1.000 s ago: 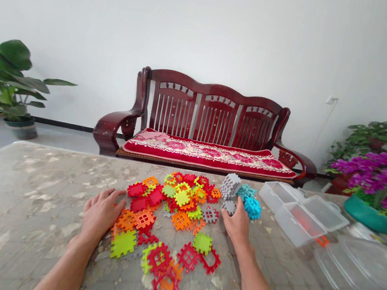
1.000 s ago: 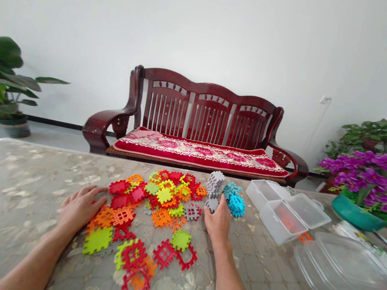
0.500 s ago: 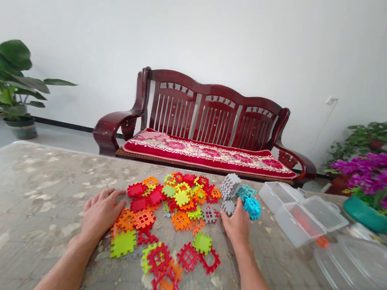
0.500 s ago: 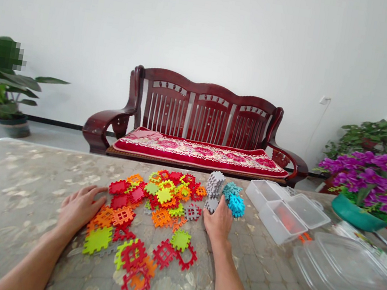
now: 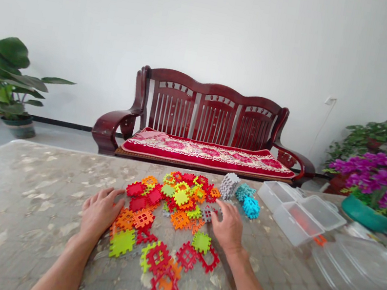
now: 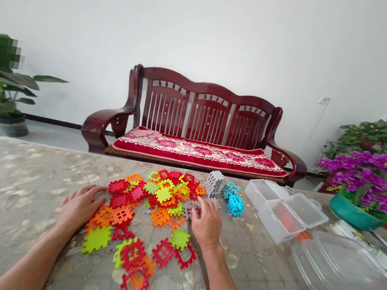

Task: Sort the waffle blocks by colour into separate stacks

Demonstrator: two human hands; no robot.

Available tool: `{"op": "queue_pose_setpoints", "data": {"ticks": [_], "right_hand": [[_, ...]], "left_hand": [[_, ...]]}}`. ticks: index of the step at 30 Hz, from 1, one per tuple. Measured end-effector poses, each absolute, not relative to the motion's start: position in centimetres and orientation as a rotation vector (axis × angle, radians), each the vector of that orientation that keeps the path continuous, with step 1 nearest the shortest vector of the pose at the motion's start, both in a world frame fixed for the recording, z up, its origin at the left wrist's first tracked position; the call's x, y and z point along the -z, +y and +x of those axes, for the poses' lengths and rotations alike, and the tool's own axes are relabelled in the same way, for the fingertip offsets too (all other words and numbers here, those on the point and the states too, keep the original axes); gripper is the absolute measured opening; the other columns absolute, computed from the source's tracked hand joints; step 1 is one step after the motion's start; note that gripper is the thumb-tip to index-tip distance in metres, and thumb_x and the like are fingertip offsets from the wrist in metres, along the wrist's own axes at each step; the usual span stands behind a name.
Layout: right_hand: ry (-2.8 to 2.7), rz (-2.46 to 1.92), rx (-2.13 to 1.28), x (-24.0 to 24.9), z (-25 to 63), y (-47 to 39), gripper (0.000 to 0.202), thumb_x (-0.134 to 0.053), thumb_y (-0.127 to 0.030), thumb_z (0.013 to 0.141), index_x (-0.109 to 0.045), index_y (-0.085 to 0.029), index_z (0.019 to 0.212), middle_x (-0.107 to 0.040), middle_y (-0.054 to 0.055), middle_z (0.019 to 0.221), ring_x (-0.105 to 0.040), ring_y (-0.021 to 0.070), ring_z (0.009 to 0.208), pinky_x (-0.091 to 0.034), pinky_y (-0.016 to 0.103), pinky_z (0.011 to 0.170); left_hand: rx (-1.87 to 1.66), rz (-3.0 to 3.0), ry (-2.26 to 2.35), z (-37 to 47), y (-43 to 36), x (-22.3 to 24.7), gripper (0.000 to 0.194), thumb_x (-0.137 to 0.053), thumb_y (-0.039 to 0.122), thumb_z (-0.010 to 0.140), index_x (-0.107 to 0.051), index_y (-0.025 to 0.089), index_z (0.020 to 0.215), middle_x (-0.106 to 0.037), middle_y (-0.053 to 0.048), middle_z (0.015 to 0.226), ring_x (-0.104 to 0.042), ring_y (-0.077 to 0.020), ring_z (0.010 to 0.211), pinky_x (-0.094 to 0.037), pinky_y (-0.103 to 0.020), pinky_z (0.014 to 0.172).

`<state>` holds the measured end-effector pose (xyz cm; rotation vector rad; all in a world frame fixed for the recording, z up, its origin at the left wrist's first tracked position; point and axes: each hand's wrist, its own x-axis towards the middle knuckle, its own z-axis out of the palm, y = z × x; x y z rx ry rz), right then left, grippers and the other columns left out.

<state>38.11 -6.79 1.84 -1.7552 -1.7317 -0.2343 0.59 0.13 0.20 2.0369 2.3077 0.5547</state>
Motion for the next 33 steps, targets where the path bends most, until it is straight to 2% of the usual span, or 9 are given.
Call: {"op": "queue_pose_setpoints", "data": {"ticks": [9,23,33], "right_hand": [[-1.816,-2.007,0.140,-1.3,35.8,-6.9,0.066,-0.066,-0.030,0.079,-0.047,-0.016,0.140,-0.067,0.012,0.120,-0.060,0.0278,0.104,-0.045,0.037,0.092],[-1.696,-1.888,0.043,-0.1,35.7,-6.5,0.072,-0.063,-0.017,0.074,-0.041,-0.017,0.144,-0.067,0.010,0.117,-0.061,0.0260,0.106,-0.045,0.038,0.097],[-1.802,-2.048,0.156,-1.5,35.2,-7.7,0.069,-0.064,-0.024,0.080,-0.040,-0.013,0.144,-0.068,0.015,0.113,-0.062,0.0280,0.101,-0.044,0.037,0.092]], "left_hand": [[-0.531,2.049,2.313,0.5,0.1,-0.2,0.044,-0.039,0.041,0.092,-0.063,0.030,0.127,-0.057,-0.008,0.137,-0.052,-0.0281,0.125,-0.033,-0.045,0.109],[-0.484,2.032,2.323,0.7,0.1,-0.5,0.044,-0.037,0.041,0.093,-0.062,0.030,0.128,-0.056,-0.008,0.138,-0.051,-0.0289,0.127,-0.034,-0.045,0.108],[-0.480,2.053,2.320,0.4,0.3,-0.2,0.045,-0.036,0.042,0.093,-0.062,0.030,0.128,-0.056,-0.008,0.138,-0.052,-0.0284,0.125,-0.034,-0.045,0.107]]}}
